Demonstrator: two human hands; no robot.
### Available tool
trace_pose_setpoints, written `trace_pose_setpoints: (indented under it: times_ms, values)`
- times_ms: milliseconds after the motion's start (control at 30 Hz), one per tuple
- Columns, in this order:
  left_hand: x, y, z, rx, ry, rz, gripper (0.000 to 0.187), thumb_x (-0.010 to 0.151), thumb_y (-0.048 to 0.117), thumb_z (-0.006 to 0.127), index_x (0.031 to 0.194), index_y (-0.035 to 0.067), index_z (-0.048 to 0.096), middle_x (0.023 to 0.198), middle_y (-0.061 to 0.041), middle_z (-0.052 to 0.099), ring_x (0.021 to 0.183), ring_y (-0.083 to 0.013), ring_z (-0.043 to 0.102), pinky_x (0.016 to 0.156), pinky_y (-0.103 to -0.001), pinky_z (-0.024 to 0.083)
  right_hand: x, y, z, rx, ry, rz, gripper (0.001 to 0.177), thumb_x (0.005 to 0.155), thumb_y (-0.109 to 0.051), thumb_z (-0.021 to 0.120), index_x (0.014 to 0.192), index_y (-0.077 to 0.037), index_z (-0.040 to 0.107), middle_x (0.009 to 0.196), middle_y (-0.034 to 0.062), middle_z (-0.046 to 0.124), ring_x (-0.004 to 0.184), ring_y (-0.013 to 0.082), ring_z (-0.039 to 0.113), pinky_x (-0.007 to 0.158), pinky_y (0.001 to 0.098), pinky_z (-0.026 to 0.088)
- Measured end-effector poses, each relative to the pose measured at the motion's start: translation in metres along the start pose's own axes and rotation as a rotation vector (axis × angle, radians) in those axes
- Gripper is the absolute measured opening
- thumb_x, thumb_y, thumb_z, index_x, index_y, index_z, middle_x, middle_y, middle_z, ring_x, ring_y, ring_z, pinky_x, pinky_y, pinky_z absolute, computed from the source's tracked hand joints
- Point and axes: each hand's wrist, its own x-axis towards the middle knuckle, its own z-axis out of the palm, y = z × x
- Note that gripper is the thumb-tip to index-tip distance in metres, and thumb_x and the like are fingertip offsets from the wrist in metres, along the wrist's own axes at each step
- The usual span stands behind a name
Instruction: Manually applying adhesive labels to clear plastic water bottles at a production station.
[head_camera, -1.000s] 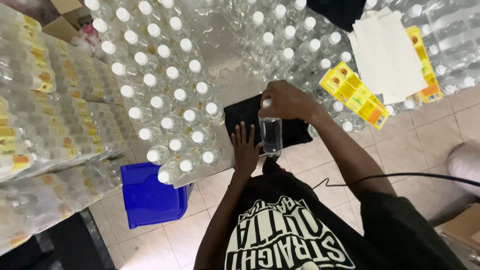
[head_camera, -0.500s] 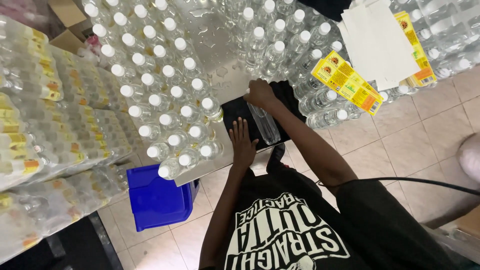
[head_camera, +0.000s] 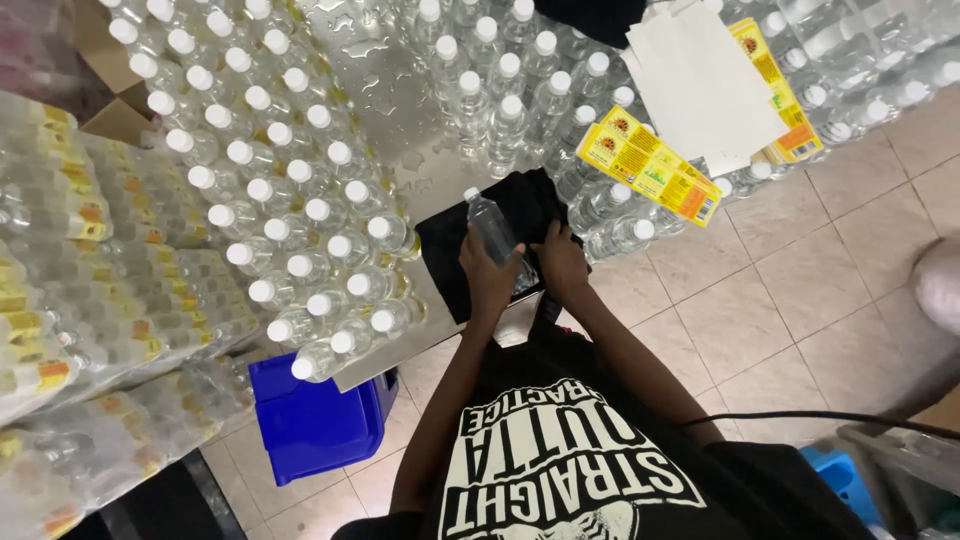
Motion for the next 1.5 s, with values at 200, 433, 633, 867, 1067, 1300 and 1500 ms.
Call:
trace_pose_setpoints:
  times_ms: [200,433,633,867,1067,1300,1500]
  values:
    - [0.019,-0.022,0.024,0.131,0.042,0.05,0.118,0.092,0.042,0.084,0.175,0.001,0.011,0.163,-0.033,0.027,0.151,-0.0517,0.035,0.125,-0.065,0.037,0.013,0.023,0.023,0.009,0.092,-0.13,0.034,0.108,-0.026,0.067,0.124,0.004,0.063,0.118,0.0229,0.067,0.09,0.0518,0.079,0.076,0.0584,0.067]
    - [0.02,-0.018,0.018,0.086,0.008,0.054,0.12,0.091,0.043,0.085,0.177,0.006,0.01,0.166,-0.032,0.023,0.152,-0.0529,0.03,0.125,-0.066,0.035,-0.017,0.034,0.025,-0.231,0.222,-0.332,0.019,0.105,-0.007,0.06,0.12,0.001,0.069,0.105,0.0102,0.07,0.071,0.03,0.081,0.056,0.0364,0.065]
    - [0.005,-0.001,0.013,0.013,0.0,-0.001,0.118,0.095,0.058,0.08,0.178,0.013,0.009,0.17,-0.029,0.018,0.156,-0.0498,0.024,0.125,-0.066,0.034,-0.121,0.021,-0.164,0.062,0.65,-0.686,0.046,0.104,0.001,0.057,0.142,-0.017,0.074,0.121,0.0066,0.078,0.113,0.0249,0.078,0.092,0.0341,0.064]
    - [-0.013,-0.001,0.015,0.009,0.132,0.047,0.092,0.101,0.043,0.074,0.176,0.02,0.025,0.172,-0.021,0.012,0.158,-0.0455,0.021,0.13,-0.064,0.029,-0.118,0.082,-0.243,-0.291,0.616,-0.517,0.063,0.093,0.004,0.068,0.155,-0.009,0.064,0.146,0.0164,0.071,0.15,0.038,0.054,0.13,0.0652,0.026]
    - [-0.025,0.036,0.003,-0.018,0.176,0.085,0.072,0.106,0.027,0.069,0.17,0.02,0.037,0.17,-0.019,0.016,0.157,-0.0434,0.024,0.13,-0.062,0.03,-0.117,0.107,-0.24,-0.106,0.733,-0.606,0.039,0.099,0.003,0.072,0.137,-0.008,0.075,0.121,0.0091,0.083,0.125,0.0257,0.075,0.131,0.0584,0.031]
    - [-0.037,0.095,-0.009,-0.166,0.111,0.206,0.053,0.11,0.023,0.065,0.161,0.017,0.049,0.163,-0.015,0.03,0.156,-0.0401,0.035,0.126,-0.057,0.04,-0.108,0.121,-0.248,0.209,0.848,-0.564,0.01,0.096,-0.007,0.09,0.096,-0.016,0.085,0.103,-0.0016,0.086,0.11,0.0202,0.081,0.126,0.0389,0.045]
    - [-0.045,0.139,-0.016,-0.282,0.001,0.271,0.048,0.112,0.023,0.063,0.158,0.019,0.051,0.155,-0.012,0.042,0.149,-0.0346,0.047,0.119,-0.052,0.048,-0.111,0.116,-0.264,0.429,0.646,-0.424,0.022,0.079,-0.026,0.101,0.09,-0.018,0.083,0.107,-0.0004,0.084,0.118,0.0253,0.077,0.129,0.0413,0.04]
